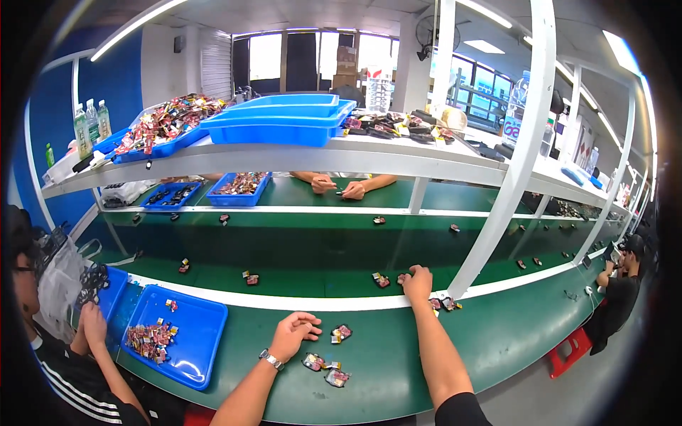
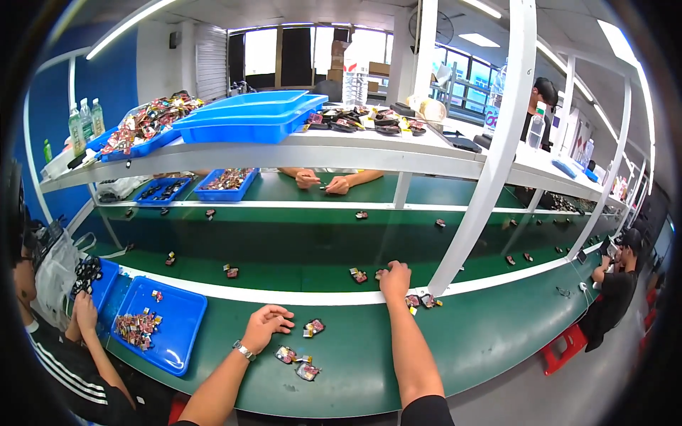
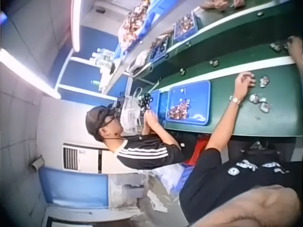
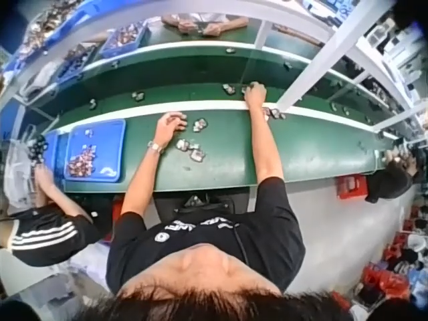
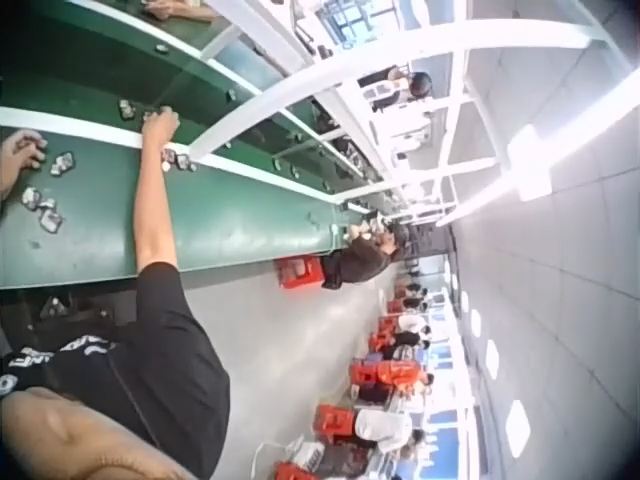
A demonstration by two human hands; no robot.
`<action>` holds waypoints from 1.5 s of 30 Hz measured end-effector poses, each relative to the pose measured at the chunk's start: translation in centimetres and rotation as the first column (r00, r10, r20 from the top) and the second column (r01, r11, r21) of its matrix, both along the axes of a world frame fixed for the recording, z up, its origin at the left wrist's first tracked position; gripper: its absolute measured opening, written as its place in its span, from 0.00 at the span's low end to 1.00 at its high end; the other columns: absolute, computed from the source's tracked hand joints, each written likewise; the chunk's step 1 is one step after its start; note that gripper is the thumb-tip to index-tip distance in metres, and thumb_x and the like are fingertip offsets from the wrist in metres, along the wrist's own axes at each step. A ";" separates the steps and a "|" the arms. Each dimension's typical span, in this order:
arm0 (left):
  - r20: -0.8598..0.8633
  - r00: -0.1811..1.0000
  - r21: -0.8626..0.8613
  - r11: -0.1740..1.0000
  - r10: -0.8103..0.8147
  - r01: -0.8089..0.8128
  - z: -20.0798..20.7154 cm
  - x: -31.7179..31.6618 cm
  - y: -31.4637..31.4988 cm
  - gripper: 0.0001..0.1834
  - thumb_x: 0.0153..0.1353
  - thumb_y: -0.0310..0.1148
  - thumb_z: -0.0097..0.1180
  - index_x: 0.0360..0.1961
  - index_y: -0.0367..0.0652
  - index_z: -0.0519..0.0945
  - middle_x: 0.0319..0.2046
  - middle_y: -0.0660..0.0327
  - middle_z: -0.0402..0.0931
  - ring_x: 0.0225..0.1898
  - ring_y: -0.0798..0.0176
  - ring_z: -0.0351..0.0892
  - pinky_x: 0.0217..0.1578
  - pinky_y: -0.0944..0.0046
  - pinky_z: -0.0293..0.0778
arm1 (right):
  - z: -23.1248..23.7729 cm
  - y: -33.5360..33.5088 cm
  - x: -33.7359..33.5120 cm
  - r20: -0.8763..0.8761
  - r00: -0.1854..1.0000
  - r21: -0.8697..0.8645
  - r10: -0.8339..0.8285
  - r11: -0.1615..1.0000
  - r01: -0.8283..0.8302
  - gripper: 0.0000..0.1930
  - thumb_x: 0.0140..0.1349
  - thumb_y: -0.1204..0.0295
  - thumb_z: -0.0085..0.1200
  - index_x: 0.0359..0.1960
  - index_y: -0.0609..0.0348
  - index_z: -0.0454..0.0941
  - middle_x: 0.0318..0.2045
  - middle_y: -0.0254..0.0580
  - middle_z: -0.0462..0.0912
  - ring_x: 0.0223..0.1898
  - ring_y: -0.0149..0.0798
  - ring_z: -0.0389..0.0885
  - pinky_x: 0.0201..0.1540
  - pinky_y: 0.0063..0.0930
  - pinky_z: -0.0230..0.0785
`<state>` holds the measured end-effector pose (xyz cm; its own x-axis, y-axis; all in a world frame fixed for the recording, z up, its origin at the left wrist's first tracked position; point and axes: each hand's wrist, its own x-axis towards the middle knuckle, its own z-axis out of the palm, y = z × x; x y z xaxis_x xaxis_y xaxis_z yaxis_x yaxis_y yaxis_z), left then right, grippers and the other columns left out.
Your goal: Assembling small decorative character pins on a factory production line.
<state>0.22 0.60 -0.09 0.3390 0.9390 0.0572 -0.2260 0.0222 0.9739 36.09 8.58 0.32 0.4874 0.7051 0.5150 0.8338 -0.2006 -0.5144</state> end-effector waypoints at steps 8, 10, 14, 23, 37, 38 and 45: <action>-0.009 0.999 0.001 1.000 -0.031 0.031 0.0 -0.2 0.4 0.10 0.65 0.21 0.47 0.46 0.32 0.73 0.45 0.49 0.78 0.41 0.59 0.82 0.40 0.63 0.81 | 0.7 -0.5 -5.0 0.216 0.958 -0.210 0.190 0.967 -0.145 0.19 0.49 0.62 0.65 0.41 0.56 0.80 0.38 0.43 0.82 0.45 0.49 0.74 0.47 0.45 0.67; 0.002 1.000 -0.012 1.000 -0.009 0.009 -0.3 -0.2 0.3 0.10 0.65 0.21 0.47 0.46 0.32 0.73 0.44 0.49 0.79 0.40 0.59 0.82 0.39 0.64 0.81 | 0.0 -0.8 -5.3 0.187 0.966 -0.084 0.180 0.982 -0.167 0.16 0.49 0.67 0.62 0.39 0.58 0.79 0.38 0.46 0.82 0.45 0.50 0.74 0.48 0.45 0.68; -0.077 0.997 0.029 1.000 -0.006 0.009 -0.1 0.1 0.0 0.10 0.64 0.22 0.48 0.46 0.32 0.73 0.42 0.49 0.80 0.38 0.60 0.82 0.38 0.64 0.80 | -1.0 -1.8 -7.4 0.094 0.915 -0.098 0.392 0.918 -0.383 0.13 0.50 0.73 0.59 0.39 0.61 0.80 0.35 0.47 0.82 0.39 0.51 0.76 0.47 0.42 0.69; -0.073 0.997 0.022 1.000 0.016 -0.014 -0.1 -0.5 0.0 0.09 0.64 0.22 0.49 0.45 0.32 0.73 0.40 0.48 0.80 0.36 0.59 0.83 0.36 0.64 0.80 | 1.4 -2.2 -4.3 0.170 0.982 0.056 0.082 0.994 -0.092 0.19 0.51 0.68 0.61 0.45 0.59 0.77 0.43 0.48 0.79 0.50 0.53 0.72 0.53 0.48 0.67; -0.071 0.997 0.090 0.996 0.019 -0.013 -0.4 -0.2 -0.5 0.13 0.66 0.26 0.50 0.49 0.33 0.75 0.43 0.52 0.80 0.37 0.65 0.81 0.36 0.66 0.79 | 4.0 -7.7 -10.4 -0.122 0.764 0.055 0.633 0.773 -0.632 0.30 0.44 0.77 0.64 0.54 0.60 0.71 0.42 0.48 0.77 0.45 0.46 0.79 0.49 0.36 0.74; -0.074 0.997 0.090 0.996 0.031 -0.024 0.0 0.2 -0.5 0.13 0.66 0.27 0.50 0.50 0.33 0.75 0.43 0.52 0.80 0.36 0.65 0.81 0.36 0.67 0.79 | 4.7 -9.4 -12.2 -0.131 0.711 0.069 0.691 0.721 -0.689 0.32 0.44 0.77 0.65 0.55 0.59 0.69 0.41 0.48 0.77 0.45 0.46 0.79 0.50 0.35 0.73; -0.099 0.994 0.101 0.994 0.044 -0.034 0.2 0.4 -0.9 0.12 0.66 0.27 0.52 0.46 0.29 0.78 0.31 0.57 0.80 0.29 0.68 0.80 0.33 0.70 0.77 | 4.4 -12.2 -17.7 0.037 0.554 0.129 0.832 0.546 -0.828 0.27 0.46 0.78 0.63 0.52 0.61 0.71 0.47 0.48 0.76 0.50 0.49 0.75 0.53 0.38 0.71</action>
<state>0.57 -0.33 0.10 0.3110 0.9430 0.1184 -0.1257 -0.0826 0.9886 18.40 -3.65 4.70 -0.2691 0.7374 0.6196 0.5833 0.6367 -0.5043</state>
